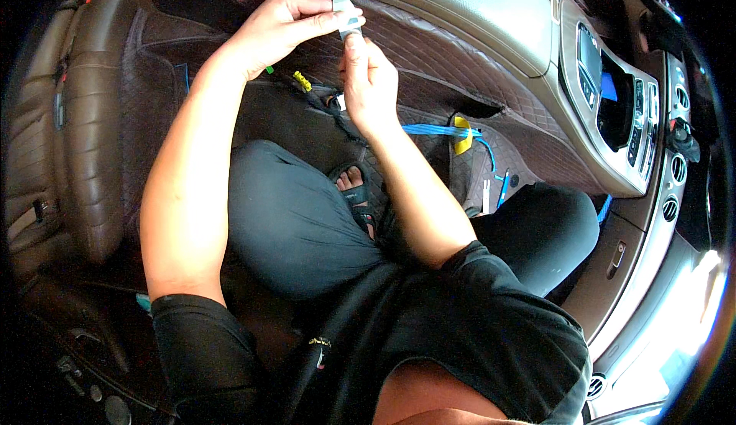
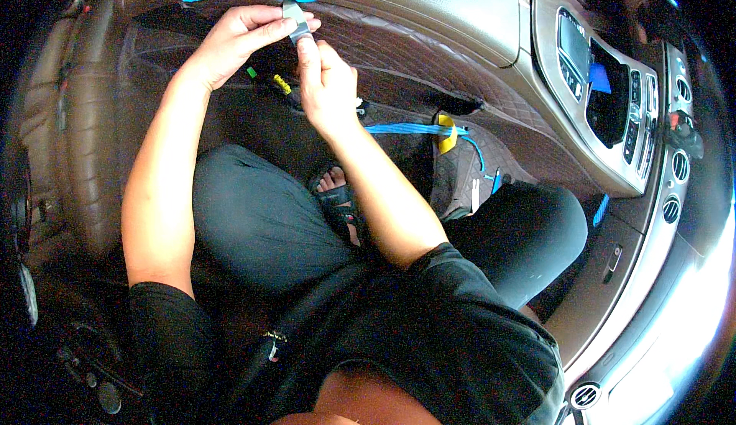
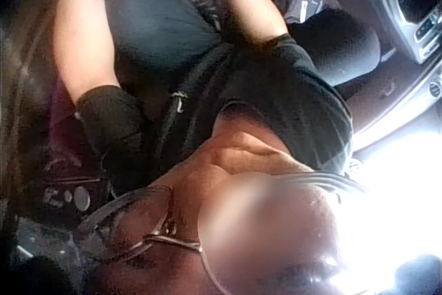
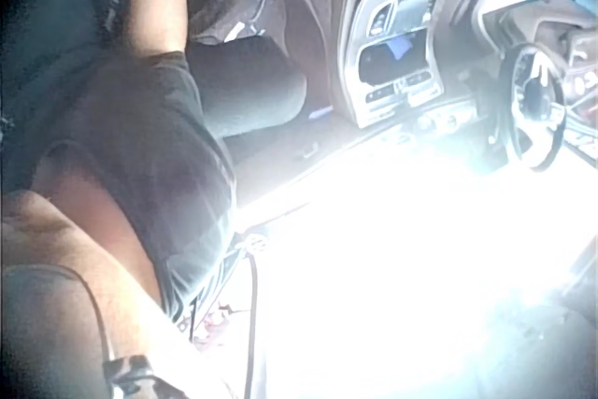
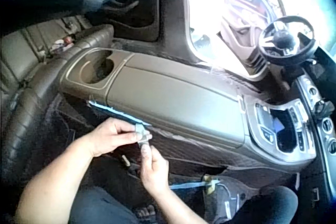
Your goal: The person uses a pry tool to detach and then press back into place the leather trim on the side of a car's center console.
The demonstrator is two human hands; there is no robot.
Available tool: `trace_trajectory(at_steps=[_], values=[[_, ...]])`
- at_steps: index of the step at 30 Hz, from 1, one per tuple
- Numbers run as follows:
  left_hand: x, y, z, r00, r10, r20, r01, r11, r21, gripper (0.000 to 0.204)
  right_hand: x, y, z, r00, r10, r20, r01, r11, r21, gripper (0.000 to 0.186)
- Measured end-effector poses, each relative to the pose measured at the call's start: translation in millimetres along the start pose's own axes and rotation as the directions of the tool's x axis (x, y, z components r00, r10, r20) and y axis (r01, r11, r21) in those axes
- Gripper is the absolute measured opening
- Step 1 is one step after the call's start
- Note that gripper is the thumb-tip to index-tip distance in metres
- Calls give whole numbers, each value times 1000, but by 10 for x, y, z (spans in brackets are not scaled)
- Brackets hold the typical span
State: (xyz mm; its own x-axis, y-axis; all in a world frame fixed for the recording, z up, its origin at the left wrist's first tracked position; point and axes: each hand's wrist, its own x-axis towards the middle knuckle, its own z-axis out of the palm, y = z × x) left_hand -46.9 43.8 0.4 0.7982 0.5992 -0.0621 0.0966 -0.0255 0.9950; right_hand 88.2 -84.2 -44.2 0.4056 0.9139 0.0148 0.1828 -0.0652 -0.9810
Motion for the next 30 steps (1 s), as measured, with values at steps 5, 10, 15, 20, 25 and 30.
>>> trace_trajectory(at_steps=[5,10,15,20,25,30], values=[[-40,-37,-82,997,-81,16,81,997,-10,37,30,-21,-109,992,-113,48,117,989,-96,42],[-18,-36,-38,997,-81,6,81,997,-15,38,15,0,-49,996,-88,25,88,996,17,43],[-4,-29,-39,997,-78,6,79,996,-40,40,8,41,-21,996,-50,79,34,982,188,43],[-16,-59,-63,996,-91,-10,91,996,24,40,24,15,-17,993,-45,107,20,973,228,44],[9,-82,-47,995,-102,-16,103,994,40,40,47,62,-15,992,-26,125,-10,961,275,45],[4,-103,-60,994,-107,-32,108,993,51,40,80,81,-19,989,-31,145,-9,964,266,45]])
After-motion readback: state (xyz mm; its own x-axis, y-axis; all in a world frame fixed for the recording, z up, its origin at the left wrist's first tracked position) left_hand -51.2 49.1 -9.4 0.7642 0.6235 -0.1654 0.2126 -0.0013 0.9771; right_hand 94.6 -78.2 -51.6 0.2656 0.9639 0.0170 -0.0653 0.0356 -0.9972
